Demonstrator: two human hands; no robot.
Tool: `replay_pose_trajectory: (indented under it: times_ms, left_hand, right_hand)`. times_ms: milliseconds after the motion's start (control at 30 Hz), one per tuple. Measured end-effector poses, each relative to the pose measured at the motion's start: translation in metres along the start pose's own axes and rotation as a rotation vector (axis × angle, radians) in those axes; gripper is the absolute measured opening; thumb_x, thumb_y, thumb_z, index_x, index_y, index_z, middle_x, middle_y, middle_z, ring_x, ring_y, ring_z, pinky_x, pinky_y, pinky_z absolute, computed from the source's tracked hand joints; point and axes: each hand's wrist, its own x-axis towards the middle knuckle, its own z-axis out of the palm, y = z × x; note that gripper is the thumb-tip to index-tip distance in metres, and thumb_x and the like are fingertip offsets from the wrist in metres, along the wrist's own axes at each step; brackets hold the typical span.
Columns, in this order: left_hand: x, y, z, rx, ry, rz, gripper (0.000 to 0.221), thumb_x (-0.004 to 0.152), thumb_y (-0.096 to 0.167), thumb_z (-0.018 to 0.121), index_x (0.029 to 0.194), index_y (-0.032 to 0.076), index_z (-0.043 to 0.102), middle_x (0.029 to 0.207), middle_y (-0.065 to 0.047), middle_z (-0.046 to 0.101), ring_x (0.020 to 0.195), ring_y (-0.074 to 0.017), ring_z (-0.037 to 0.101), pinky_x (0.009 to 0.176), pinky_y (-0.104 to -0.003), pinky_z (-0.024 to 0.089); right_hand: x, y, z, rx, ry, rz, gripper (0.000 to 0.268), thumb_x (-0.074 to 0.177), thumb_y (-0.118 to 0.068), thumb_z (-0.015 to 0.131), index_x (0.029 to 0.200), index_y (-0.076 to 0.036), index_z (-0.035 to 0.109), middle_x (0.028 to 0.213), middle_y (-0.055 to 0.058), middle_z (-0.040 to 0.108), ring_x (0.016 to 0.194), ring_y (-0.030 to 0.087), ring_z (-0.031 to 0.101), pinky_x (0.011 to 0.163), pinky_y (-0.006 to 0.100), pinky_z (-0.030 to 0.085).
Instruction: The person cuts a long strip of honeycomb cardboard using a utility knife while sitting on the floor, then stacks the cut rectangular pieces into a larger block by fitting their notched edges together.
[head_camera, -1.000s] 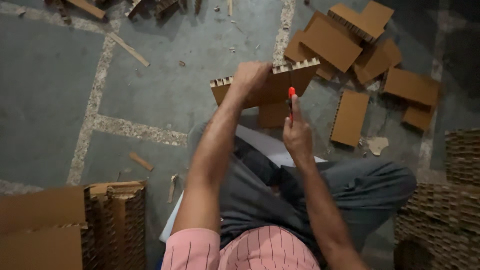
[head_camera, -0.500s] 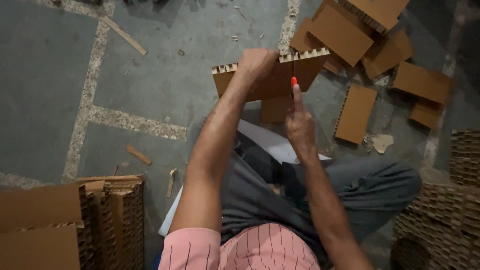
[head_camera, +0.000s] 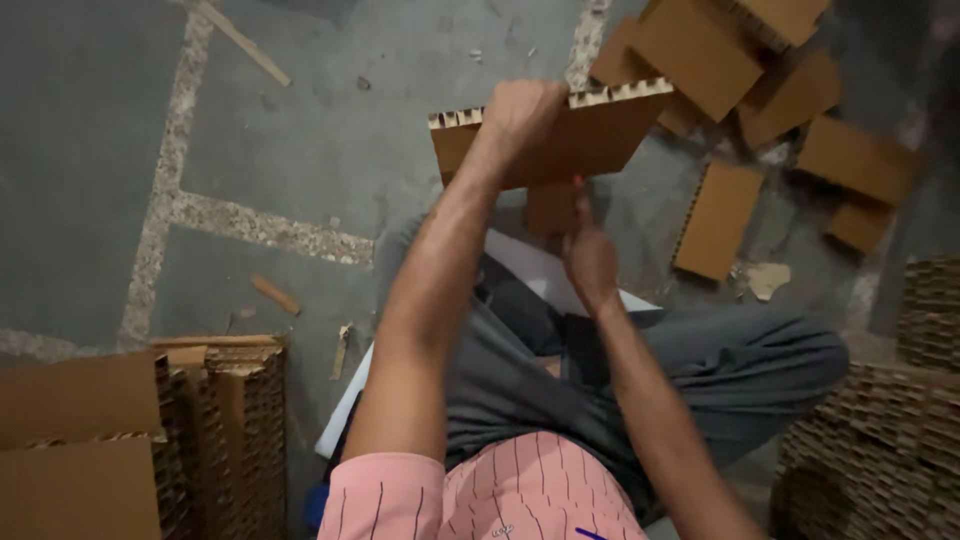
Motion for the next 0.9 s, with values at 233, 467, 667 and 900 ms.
replay_pose_trajectory:
  times_ms: [233,467,667,900]
  left_hand:
    - [-0.008,0.002,0.005,0.002,-0.019,-0.034,0.014,0.087,0.012,0.063,0.098,0.012,0.071,0.087,-0.017,0.075,0.082,-0.0401,0.073,0.065,-0.054,0.057]
    - [-0.034,0.055,-0.098,-0.092,-0.061,0.001,0.013,0.08,0.018,0.068,0.087,0.007,0.07,0.081,-0.022,0.072,0.081,-0.0425,0.07,0.066,-0.053,0.056]
    - [-0.013,0.098,-0.109,-0.118,-0.07,0.077,0.021,0.088,0.022,0.064,0.098,0.004,0.065,0.084,-0.021,0.072,0.081,-0.0434,0.07,0.066,-0.055,0.054]
    - [-0.018,0.03,-0.053,-0.055,-0.153,0.024,0.021,0.093,0.02,0.061,0.111,0.013,0.07,0.096,-0.02,0.074,0.089,-0.042,0.071,0.07,-0.055,0.054]
  right_hand:
    - [-0.032,0.065,0.06,-0.163,-0.18,0.217,0.078,0.098,-0.018,0.059,0.164,-0.034,0.02,0.079,0.031,0.067,0.067,0.051,0.065,0.059,0.063,0.047]
    - [-0.013,0.079,0.021,0.285,0.181,-0.084,0.077,0.103,-0.009,0.052,0.169,-0.032,0.022,0.099,0.025,0.066,0.078,0.038,0.065,0.063,0.049,0.054]
    - [-0.01,0.067,-0.049,0.504,0.375,0.491,0.084,0.096,-0.003,0.053,0.169,-0.029,0.019,0.073,0.007,0.058,0.052,0.015,0.056,0.046,0.033,0.05]
    - [-0.02,0.002,-0.088,0.442,0.473,0.284,0.08,0.101,0.001,0.055,0.169,-0.024,0.021,0.13,0.011,0.066,0.059,0.022,0.063,0.05,0.037,0.056]
